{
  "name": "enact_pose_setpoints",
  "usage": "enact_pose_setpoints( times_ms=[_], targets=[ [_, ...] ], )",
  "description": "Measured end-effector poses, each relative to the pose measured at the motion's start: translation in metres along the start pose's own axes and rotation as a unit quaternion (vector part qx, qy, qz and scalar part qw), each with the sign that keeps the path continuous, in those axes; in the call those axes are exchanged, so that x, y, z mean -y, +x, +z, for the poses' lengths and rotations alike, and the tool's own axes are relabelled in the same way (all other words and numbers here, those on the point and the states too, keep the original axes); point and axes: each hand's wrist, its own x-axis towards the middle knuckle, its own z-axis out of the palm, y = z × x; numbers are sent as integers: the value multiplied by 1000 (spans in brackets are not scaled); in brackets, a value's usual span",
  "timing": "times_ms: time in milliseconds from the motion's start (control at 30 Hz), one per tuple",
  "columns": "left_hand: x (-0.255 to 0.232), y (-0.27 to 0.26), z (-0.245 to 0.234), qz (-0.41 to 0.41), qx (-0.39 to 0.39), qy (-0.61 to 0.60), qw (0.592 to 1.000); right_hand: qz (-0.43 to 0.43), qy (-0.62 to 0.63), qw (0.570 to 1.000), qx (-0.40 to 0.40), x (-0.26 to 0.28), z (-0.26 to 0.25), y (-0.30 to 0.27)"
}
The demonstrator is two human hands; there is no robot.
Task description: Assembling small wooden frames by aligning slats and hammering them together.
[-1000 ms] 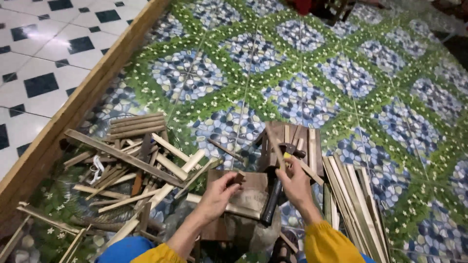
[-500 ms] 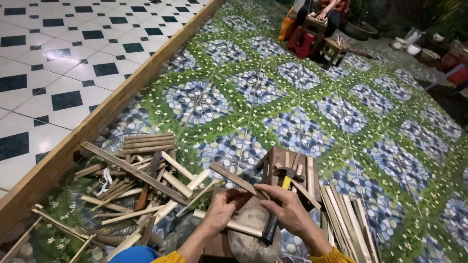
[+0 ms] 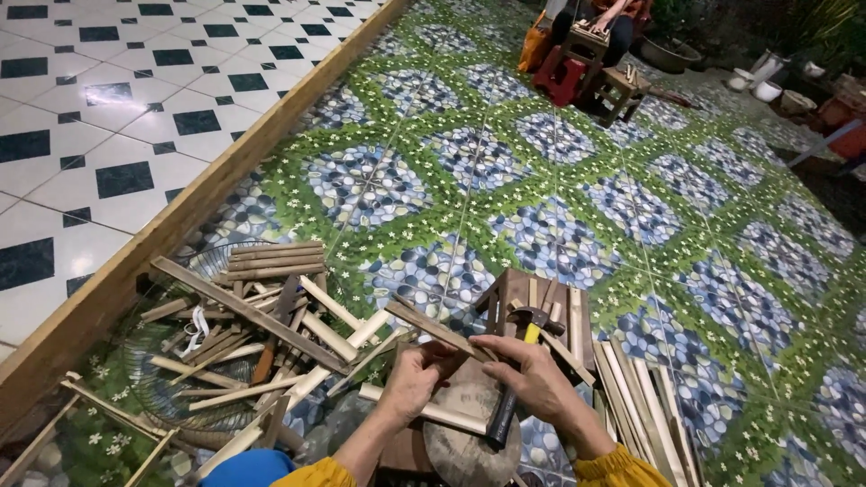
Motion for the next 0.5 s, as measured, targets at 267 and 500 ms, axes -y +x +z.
enact_pose_setpoints(
  times_ms=[267,500],
  targets=[
    [-9,-5,5,17,-7,29,999,17,40,998,38,-14,-4,12],
    [16,25,17,53,-17,-50,997,75,232,966,86,-28,-17,33]
  ],
)
